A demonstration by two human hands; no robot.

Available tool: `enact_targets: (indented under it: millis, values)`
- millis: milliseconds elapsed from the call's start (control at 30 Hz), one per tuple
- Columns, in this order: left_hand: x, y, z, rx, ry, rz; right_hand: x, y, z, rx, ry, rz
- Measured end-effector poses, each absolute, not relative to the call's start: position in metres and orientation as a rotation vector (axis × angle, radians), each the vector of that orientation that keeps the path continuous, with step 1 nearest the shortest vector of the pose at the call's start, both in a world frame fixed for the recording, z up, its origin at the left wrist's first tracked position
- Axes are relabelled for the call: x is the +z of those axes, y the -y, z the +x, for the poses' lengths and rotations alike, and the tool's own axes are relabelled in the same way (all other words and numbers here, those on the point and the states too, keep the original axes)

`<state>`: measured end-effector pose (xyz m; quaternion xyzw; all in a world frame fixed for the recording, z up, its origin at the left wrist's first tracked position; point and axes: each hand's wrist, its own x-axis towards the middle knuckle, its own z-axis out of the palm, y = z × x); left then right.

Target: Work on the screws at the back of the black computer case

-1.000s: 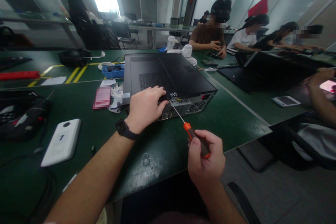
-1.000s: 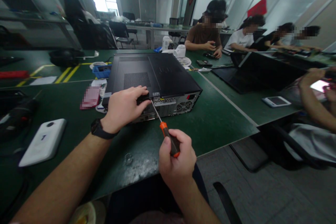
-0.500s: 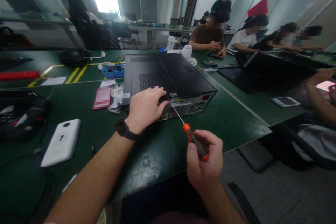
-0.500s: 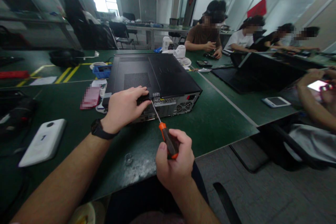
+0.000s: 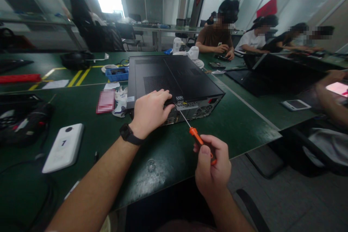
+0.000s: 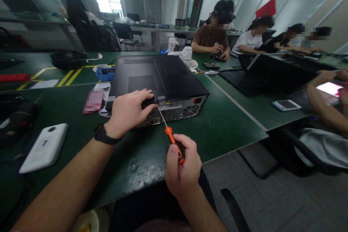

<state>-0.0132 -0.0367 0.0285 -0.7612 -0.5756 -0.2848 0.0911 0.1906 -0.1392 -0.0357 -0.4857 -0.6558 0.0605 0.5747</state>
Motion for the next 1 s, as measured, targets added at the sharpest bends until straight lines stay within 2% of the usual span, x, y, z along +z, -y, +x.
enact_targets:
  millis: [333, 600, 833, 1000]
  values:
    - [0.0273, 0.0354, -0.0133, -0.841, 1.703, -2.257, -0.03, 0.138, 0.1874, 0.014, 1.507, -1.174]
    - [0.0278, 0.0362, -0.0128, -0.832, 1.721, -2.261, -0.0272, 0.1401, 0.1861, 0.114, 1.521, -1.134]
    - [0.0289, 0.0368, -0.0131, -0.831, 1.714, -2.256, -0.0341, 0.1384, 0.1883, 0.007, 1.509, -1.183]
    - [0.0308, 0.0378, -0.0124, -0.825, 1.732, -2.264, -0.0335, 0.1396, 0.1891, 0.081, 1.516, -1.201]
